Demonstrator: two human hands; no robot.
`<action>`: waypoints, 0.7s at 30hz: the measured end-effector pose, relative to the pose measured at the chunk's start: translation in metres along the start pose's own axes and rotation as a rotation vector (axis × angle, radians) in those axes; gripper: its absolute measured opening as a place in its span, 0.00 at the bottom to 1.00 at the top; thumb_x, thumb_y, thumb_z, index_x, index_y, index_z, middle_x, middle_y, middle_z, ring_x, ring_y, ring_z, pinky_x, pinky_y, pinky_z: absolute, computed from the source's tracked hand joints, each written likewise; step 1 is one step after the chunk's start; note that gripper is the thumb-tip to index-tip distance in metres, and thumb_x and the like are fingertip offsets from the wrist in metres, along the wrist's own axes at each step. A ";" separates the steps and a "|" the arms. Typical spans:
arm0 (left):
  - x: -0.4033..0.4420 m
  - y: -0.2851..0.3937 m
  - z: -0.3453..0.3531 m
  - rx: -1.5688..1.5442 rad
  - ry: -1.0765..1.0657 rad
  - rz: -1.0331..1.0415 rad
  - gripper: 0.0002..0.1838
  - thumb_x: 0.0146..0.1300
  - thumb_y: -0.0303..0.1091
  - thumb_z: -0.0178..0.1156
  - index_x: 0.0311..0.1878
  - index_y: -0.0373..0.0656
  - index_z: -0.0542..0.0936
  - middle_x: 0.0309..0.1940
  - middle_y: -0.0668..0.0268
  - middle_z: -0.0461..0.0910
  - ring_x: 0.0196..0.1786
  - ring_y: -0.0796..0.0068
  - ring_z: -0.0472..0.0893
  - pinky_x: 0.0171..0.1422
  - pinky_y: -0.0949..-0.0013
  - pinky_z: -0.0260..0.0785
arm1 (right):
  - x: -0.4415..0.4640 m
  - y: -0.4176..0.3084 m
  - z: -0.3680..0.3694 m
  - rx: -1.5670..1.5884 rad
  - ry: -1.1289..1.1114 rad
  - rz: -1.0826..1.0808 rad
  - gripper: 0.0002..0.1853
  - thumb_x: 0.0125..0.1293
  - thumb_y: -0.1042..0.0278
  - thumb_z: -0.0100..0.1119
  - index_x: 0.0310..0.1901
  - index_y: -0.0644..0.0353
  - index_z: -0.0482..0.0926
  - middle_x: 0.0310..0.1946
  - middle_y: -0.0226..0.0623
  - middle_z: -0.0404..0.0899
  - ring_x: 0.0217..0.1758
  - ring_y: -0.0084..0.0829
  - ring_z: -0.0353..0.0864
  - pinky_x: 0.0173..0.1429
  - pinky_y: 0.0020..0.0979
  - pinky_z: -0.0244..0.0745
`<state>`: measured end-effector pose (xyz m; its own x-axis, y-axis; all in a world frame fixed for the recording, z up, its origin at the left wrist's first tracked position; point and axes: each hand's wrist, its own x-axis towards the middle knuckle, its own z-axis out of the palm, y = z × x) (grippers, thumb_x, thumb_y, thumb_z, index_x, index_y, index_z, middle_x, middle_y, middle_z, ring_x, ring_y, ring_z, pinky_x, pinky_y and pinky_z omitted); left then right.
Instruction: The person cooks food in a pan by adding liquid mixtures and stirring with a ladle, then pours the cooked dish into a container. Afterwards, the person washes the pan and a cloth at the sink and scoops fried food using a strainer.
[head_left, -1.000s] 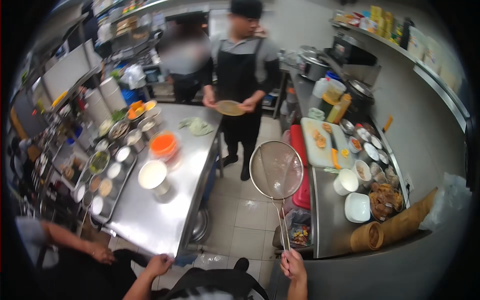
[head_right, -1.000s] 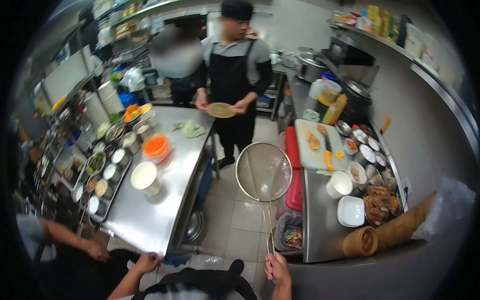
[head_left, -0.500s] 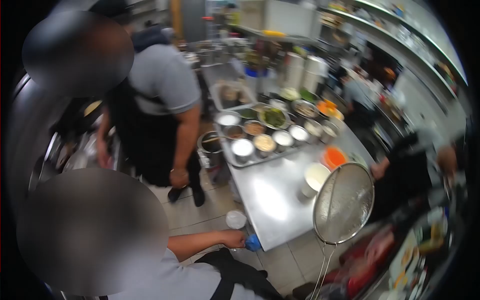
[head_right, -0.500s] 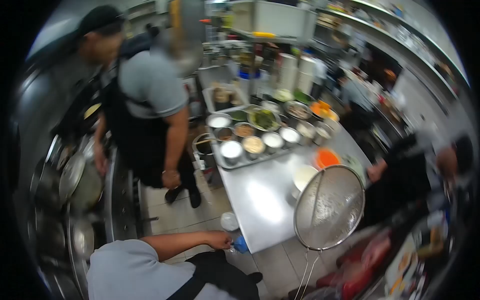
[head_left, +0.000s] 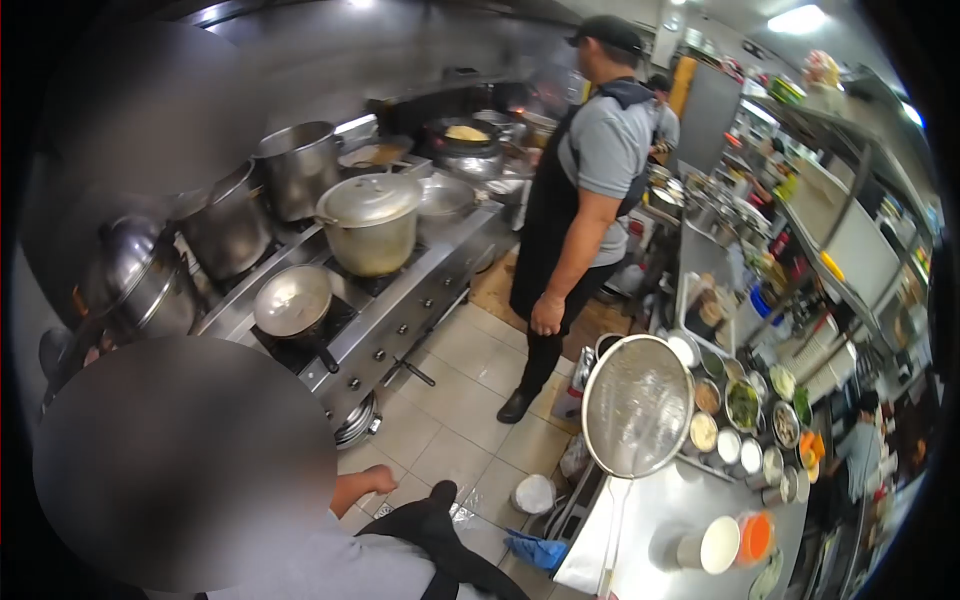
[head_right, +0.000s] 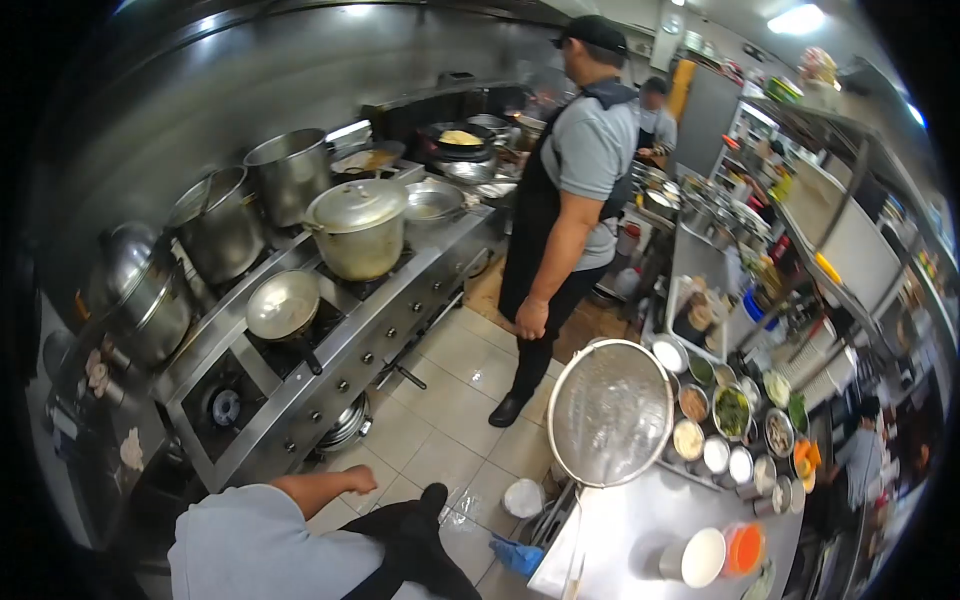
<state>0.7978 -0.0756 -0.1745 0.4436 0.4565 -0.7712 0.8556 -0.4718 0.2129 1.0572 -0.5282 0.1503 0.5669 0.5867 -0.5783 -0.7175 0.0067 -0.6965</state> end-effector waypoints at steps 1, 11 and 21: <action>-0.006 -0.025 0.014 -0.137 -0.020 -0.155 0.17 0.49 0.42 0.54 0.27 0.36 0.82 0.26 0.48 0.81 0.34 0.52 0.81 0.44 0.58 0.73 | 0.022 -0.008 0.015 -0.039 -0.084 0.009 0.08 0.72 0.67 0.45 0.34 0.57 0.67 0.10 0.26 0.61 0.05 0.20 0.56 0.08 0.19 0.50; -0.001 -0.128 0.057 -0.622 -0.257 -0.369 0.18 0.58 0.47 0.55 0.34 0.41 0.83 0.31 0.66 0.84 0.31 0.70 0.83 0.36 0.58 0.77 | 0.266 -0.058 0.246 -0.261 -0.517 0.133 0.11 0.69 0.62 0.48 0.33 0.60 0.68 0.09 0.29 0.60 0.04 0.22 0.55 0.07 0.23 0.51; 0.004 -0.186 -0.022 -1.314 0.138 -0.607 0.13 0.60 0.40 0.57 0.42 0.41 0.79 0.34 0.63 0.84 0.30 0.71 0.83 0.31 0.61 0.75 | 0.480 -0.128 0.535 -0.166 -0.916 0.235 0.11 0.71 0.62 0.45 0.35 0.58 0.72 0.10 0.25 0.62 0.05 0.19 0.55 0.06 0.21 0.53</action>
<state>0.6463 0.0307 -0.2034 -0.1115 0.4334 -0.8943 0.5052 0.7996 0.3245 1.2046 0.1860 0.1888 -0.1709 0.9642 -0.2029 -0.6664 -0.2648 -0.6970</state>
